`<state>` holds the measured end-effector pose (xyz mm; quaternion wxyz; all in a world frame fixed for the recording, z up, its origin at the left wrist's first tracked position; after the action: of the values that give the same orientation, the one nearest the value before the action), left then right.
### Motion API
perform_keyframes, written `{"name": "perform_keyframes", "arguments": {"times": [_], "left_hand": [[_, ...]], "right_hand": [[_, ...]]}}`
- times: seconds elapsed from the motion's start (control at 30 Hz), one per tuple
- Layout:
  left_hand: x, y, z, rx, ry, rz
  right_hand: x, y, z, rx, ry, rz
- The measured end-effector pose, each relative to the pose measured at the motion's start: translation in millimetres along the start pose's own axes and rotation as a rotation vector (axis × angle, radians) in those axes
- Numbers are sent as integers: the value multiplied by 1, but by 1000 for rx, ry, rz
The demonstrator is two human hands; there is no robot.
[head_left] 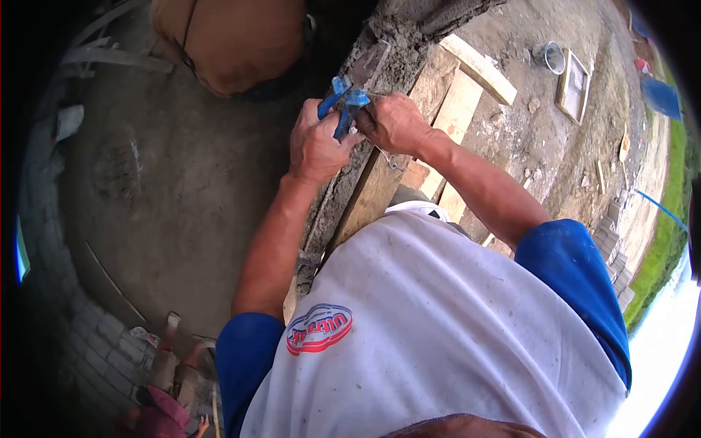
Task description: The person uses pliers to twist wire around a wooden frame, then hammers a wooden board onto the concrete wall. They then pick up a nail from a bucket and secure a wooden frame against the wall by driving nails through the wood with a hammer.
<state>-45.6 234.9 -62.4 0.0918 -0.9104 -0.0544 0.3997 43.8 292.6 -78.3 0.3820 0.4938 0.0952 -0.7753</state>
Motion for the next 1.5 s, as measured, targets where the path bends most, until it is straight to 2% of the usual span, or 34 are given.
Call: {"name": "perform_keyframes", "arguments": {"times": [0.1,0.23,0.33,0.43,0.53,0.57,0.67,0.73,0.77,0.87,0.9,1.0,1.07,1.27,1.37,1.5], "left_hand": [[0,-5,0,40,86,61],[3,-9,5,34,125,155],[2,-10,2,19,100,159],[-7,-3,-2,-38,79,142],[-55,29,-28,-134,116,111],[-73,44,-39,-192,185,126],[-74,99,-55,-541,583,480],[-58,123,-73,-815,878,727],[-48,126,-73,-900,1014,678],[-8,124,-74,-1121,1369,538],[-1,118,-77,-1169,1458,510],[14,106,-84,-1198,1701,493],[20,103,-86,-1237,1861,449],[38,95,-95,-1202,2057,292],[49,102,-92,-1184,2115,224],[54,96,-102,-1246,2041,138]], "right_hand": [[-7,10,-14,82,-403,-7],[-7,18,-9,-5,-223,-89],[-10,11,-8,-75,-291,-56],[-15,13,-5,-178,-238,-171],[-22,34,-22,56,-474,-98],[-16,44,-29,104,-533,12],[13,85,-3,145,-1034,389],[28,109,33,76,-1150,580],[36,117,52,64,-1309,671],[63,114,32,374,-1493,536],[56,108,26,372,-1522,454],[64,107,9,546,-1585,443],[71,102,1,531,-1571,449],[66,98,-12,593,-1532,418],[63,92,-17,515,-1393,477],[81,103,18,673,-1931,738]]}}
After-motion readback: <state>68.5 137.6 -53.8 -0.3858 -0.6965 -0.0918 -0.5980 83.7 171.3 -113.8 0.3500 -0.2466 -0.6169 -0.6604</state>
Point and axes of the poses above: each hand's wrist, its own y-axis away from the middle knuckle, its own x-axis out of the palm, z = x × y, the point moved 10 cm from there along -y, towards the middle knuckle, and after that the axes turned 1 degree about x, right-handed, at the moved point
